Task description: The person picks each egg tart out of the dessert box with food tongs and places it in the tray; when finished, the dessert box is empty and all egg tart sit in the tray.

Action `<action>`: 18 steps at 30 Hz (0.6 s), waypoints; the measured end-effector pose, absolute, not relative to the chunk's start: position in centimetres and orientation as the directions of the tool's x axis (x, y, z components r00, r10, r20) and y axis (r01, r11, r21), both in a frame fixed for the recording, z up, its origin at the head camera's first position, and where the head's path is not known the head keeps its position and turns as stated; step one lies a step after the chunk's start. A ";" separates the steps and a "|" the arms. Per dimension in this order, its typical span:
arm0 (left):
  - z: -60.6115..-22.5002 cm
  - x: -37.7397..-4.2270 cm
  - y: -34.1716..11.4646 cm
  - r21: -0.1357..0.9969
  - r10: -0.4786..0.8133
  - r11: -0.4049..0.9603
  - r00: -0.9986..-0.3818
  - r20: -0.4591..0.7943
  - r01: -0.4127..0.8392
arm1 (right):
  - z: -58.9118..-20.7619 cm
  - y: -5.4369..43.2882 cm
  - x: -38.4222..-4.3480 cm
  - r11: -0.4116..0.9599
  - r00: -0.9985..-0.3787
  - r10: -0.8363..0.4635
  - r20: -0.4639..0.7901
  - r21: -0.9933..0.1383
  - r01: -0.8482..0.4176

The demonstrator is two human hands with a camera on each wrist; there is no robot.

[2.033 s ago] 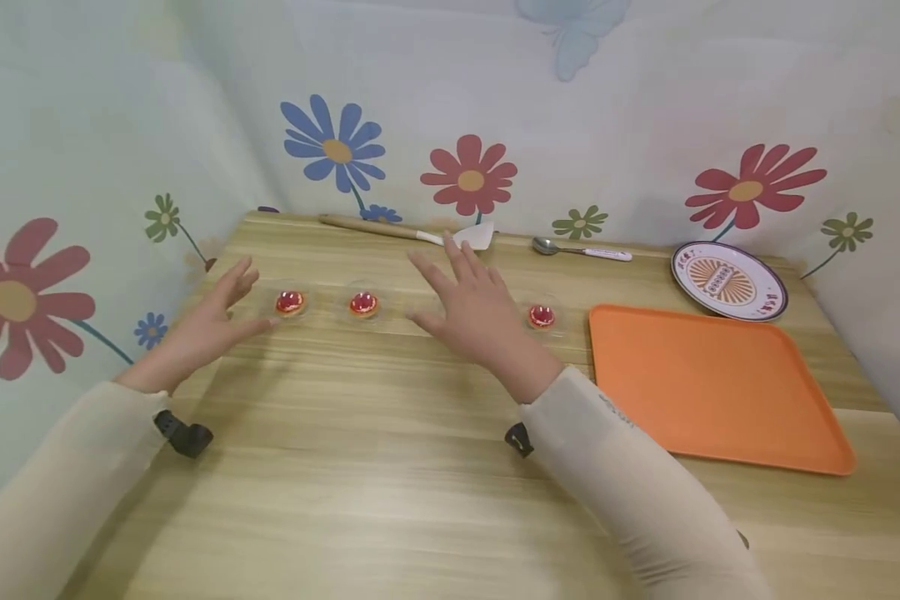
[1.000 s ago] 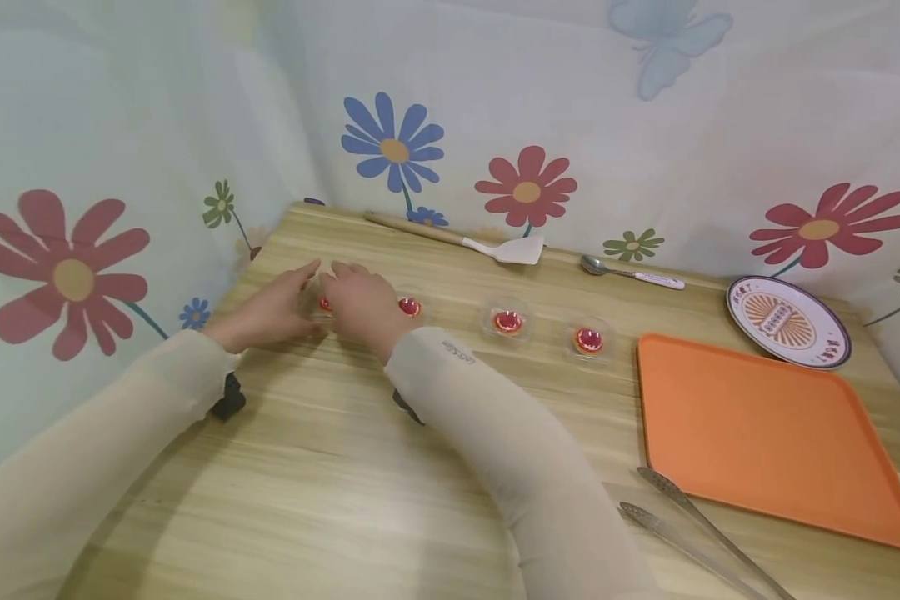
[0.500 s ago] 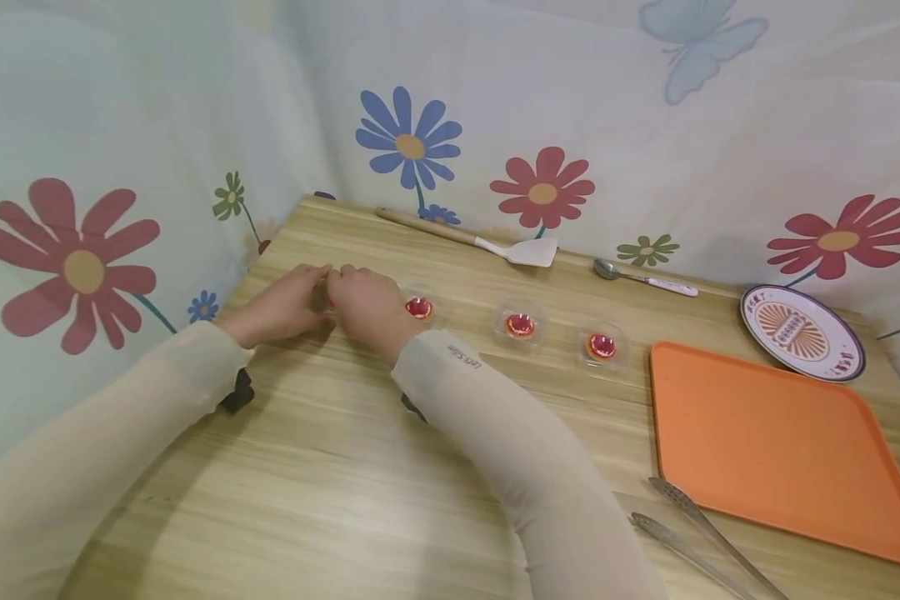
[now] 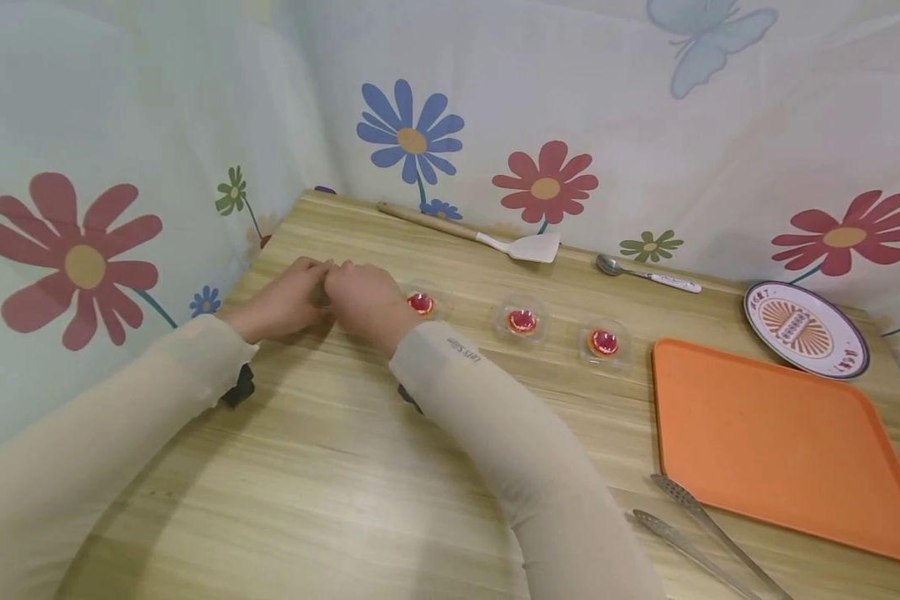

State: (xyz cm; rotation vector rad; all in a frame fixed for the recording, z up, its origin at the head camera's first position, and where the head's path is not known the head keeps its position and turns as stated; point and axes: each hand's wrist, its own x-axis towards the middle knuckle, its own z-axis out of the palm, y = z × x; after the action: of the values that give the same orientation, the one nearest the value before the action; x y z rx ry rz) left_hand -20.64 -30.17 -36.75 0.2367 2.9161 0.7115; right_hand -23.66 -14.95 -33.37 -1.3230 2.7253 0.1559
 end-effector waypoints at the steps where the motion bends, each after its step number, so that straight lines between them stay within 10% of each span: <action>1: -36.8 -20.7 -30.2 0.462 0.179 0.879 -0.980 -0.087 0.120 | -33.3 -14.9 -23.7 0.611 -0.610 -0.779 -0.144 0.044 -0.791; 18: -36.8 -21.0 -30.7 0.474 0.134 0.877 -0.987 -0.087 0.077 | -32.3 -15.1 -24.8 0.624 -0.610 -0.778 -0.151 -0.079 -0.777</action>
State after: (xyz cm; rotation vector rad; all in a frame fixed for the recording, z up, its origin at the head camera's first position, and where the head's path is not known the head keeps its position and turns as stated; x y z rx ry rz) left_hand -21.01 -30.75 -36.83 0.1651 2.9296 0.7320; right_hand -24.77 -15.13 -32.34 -1.2920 2.6746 -0.0085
